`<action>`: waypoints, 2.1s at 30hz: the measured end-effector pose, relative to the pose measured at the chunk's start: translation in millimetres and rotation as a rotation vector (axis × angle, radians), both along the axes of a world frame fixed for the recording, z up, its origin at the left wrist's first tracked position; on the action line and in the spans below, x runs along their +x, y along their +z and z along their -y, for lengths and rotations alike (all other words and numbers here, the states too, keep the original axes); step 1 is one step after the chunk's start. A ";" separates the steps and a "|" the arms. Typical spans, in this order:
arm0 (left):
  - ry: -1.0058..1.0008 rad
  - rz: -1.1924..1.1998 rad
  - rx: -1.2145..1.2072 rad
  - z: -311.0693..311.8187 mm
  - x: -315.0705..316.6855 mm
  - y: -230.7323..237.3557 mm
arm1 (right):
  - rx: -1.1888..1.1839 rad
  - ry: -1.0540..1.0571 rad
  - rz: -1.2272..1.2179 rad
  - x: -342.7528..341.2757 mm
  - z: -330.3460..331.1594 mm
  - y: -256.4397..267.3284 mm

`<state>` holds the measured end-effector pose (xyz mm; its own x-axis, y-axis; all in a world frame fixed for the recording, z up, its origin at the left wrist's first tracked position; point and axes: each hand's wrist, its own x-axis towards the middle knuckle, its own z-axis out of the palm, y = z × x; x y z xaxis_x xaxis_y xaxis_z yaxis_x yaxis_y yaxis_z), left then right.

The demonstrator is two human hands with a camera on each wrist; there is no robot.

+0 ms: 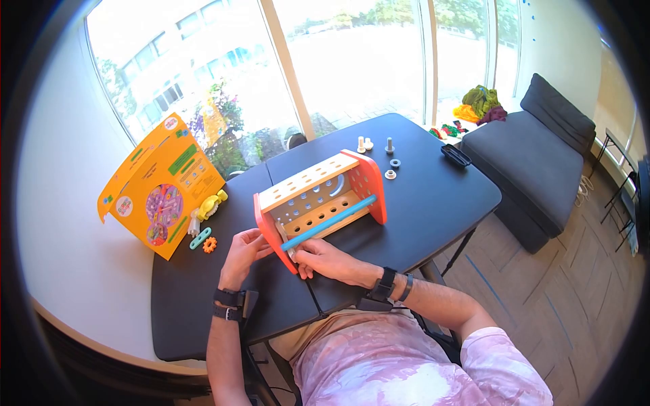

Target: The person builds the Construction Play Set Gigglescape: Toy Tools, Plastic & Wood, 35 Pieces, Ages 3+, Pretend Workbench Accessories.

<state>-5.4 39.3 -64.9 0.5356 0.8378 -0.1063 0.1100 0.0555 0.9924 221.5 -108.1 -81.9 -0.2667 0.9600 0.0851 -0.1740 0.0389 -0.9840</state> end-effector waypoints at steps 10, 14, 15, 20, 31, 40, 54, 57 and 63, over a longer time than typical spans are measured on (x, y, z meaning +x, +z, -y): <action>-0.014 0.089 0.175 -4.4 -3.5 -15.1 | -0.030 -0.013 0.000 -1.7 -0.5 -3.0; 0.035 -0.013 0.020 -7.9 -2.8 -16.6 | -0.052 -0.012 0.008 -0.9 -1.2 -2.4; -0.005 0.007 -0.004 -9.6 -3.6 -17.5 | -0.056 -0.014 0.006 -1.4 -1.4 -2.7; 0.004 0.109 0.140 4.2 1.3 -10.0 | -0.070 -0.010 -0.037 -0.5 -3.5 -7.2; 0.000 0.086 0.230 -14.6 -2.0 -30.6 | -0.099 0.020 -0.047 0.7 -1.1 -0.9; 0.004 0.089 0.163 -14.5 0.1 -28.7 | -0.129 0.034 -0.107 1.1 -2.4 -5.5; -0.017 0.066 0.273 -9.2 0.3 -19.2 | -0.125 0.042 -0.133 0.3 -4.0 -5.5; -0.032 0.056 0.016 -18.1 -0.9 -23.4 | -0.128 0.024 -0.132 -1.2 -0.3 -1.6; -0.063 -0.072 0.346 -15.6 -4.9 -18.5 | -0.140 0.031 -0.140 -2.0 -1.7 -4.0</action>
<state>-10.3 54.9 -83.4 0.5891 0.7961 0.1384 0.1730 -0.2915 0.9408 219.5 -106.4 -85.9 -0.2908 0.9567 -0.0104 -0.3083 -0.1040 -0.9456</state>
